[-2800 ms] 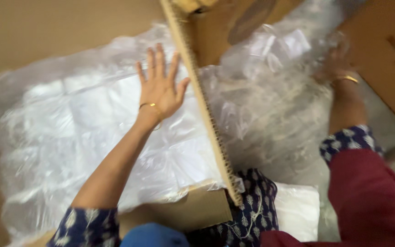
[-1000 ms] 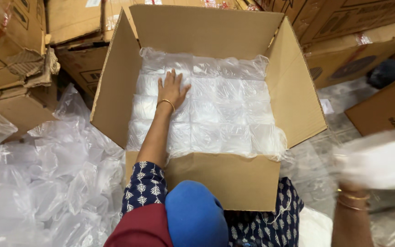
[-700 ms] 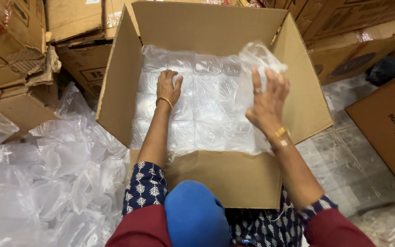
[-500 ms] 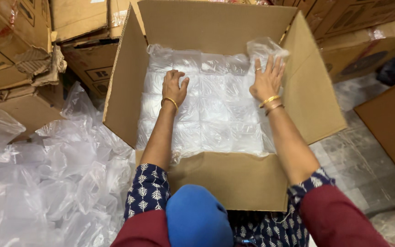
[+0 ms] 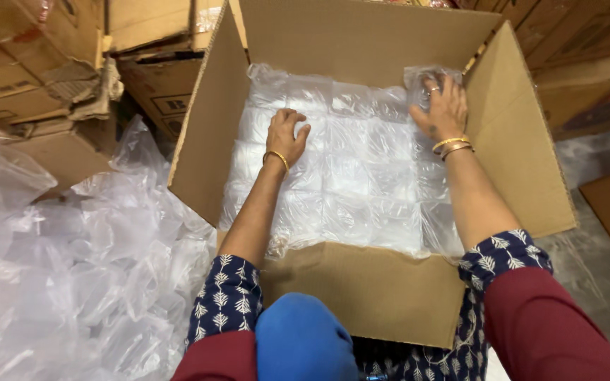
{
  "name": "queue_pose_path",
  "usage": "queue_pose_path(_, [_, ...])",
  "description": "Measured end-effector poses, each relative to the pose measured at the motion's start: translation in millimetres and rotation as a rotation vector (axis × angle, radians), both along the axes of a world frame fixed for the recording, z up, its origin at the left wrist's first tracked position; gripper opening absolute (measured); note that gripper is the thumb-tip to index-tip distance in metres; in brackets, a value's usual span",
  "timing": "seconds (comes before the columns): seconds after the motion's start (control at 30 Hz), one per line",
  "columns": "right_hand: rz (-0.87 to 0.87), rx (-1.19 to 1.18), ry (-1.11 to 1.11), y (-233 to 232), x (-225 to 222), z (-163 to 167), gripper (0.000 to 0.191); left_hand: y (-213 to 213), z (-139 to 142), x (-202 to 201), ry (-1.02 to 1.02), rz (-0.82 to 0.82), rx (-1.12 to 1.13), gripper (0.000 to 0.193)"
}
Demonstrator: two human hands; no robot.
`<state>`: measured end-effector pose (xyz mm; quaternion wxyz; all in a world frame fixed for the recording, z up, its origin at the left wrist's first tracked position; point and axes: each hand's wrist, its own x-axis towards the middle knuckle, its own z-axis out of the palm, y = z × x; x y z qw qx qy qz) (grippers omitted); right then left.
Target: The person sits on the floor and lines a cardboard box with plastic bags, then places plastic-wrapped square containers one at a time into the box, pressing them into an even layer and adding more plastic sheeting over the top. They take wrapped containers from piles on the floor around them and fill the box.
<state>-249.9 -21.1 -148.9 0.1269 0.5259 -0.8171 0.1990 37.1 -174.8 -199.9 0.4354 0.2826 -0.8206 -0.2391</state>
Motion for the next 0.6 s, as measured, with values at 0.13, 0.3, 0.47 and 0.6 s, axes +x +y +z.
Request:
queue_pose_path(0.13, [-0.011, -0.095, 0.192, -3, -5, -17, 0.066, 2, 3, 1, -0.007, 0.01, 0.001, 0.022])
queue_pose_path(0.3, [-0.035, -0.068, 0.13, -5, -9, -23, 0.064, 4, 6, 1, 0.012, 0.014, -0.029, 0.021])
queue_pose_path(0.47, [-0.043, -0.105, 0.142, 5, -3, -30, 0.072, 6, 12, 2, 0.021, 0.031, -0.008, 0.021])
queue_pose_path(0.6, [-0.057, -0.141, 0.209, 17, 6, -47, 0.079, 12, 24, 5, 0.213, 0.069, -0.085, 0.025])
